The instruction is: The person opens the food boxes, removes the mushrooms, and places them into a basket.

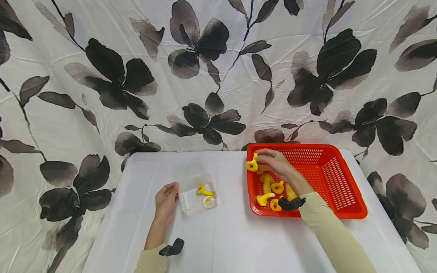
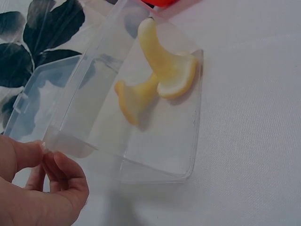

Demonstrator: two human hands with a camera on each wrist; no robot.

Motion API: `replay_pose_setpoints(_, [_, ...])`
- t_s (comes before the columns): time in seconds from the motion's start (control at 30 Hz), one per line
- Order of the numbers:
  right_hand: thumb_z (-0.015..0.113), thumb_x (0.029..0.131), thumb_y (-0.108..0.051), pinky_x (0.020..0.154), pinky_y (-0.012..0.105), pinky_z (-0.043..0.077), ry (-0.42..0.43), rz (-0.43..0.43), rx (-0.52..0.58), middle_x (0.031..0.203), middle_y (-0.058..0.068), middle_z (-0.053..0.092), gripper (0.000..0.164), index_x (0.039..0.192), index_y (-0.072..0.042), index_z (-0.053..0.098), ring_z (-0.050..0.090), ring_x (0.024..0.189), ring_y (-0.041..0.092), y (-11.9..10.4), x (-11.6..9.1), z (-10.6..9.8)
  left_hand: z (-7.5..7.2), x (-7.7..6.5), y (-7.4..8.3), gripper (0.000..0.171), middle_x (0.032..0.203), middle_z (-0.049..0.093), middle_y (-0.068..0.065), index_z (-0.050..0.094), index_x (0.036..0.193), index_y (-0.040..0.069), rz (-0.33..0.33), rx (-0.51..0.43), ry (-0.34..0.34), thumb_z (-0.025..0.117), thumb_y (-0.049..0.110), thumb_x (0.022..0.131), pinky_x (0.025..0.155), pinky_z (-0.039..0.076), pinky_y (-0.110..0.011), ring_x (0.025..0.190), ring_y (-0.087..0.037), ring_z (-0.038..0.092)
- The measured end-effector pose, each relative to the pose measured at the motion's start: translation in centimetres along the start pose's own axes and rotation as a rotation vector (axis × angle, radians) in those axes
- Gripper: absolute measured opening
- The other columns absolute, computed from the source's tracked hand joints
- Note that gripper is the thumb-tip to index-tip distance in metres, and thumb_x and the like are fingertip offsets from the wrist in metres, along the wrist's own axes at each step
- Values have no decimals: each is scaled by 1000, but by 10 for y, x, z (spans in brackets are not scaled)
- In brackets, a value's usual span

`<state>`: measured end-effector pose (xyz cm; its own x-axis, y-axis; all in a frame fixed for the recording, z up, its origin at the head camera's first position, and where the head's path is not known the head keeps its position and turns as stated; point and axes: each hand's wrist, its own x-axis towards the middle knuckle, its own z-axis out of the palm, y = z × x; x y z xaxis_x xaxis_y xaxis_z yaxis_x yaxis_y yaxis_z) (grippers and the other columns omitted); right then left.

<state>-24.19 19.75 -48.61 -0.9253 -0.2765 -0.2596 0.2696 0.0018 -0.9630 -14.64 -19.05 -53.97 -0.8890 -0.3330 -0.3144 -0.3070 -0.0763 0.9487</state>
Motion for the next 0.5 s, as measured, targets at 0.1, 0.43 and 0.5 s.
replay_pose_setpoints(0.1, [62,104,-13,101,40,53,28,5,24,115,3,62,43,139,9,52,64,104,15,3,0,-10,0,-1,0,34,108,65,-7,56,129,-8,6,-4,-5,59,16,106,74,50,-17,92,-11,60])
replay_pose_setpoints(0.43, [63,103,-10,102,40,51,115,30,74,118,5,58,38,136,7,54,66,100,12,23,2,-39,-1,-3,-4,33,109,65,-9,57,129,-7,-1,0,1,59,16,106,72,49,-15,93,-14,59])
replay_pose_setpoints(0.5, [61,104,-9,101,37,52,128,40,63,120,6,56,40,138,9,50,65,99,11,26,1,-44,-1,-4,-5,32,108,65,-9,58,129,-8,2,-8,3,59,15,106,72,49,-16,93,-14,59])
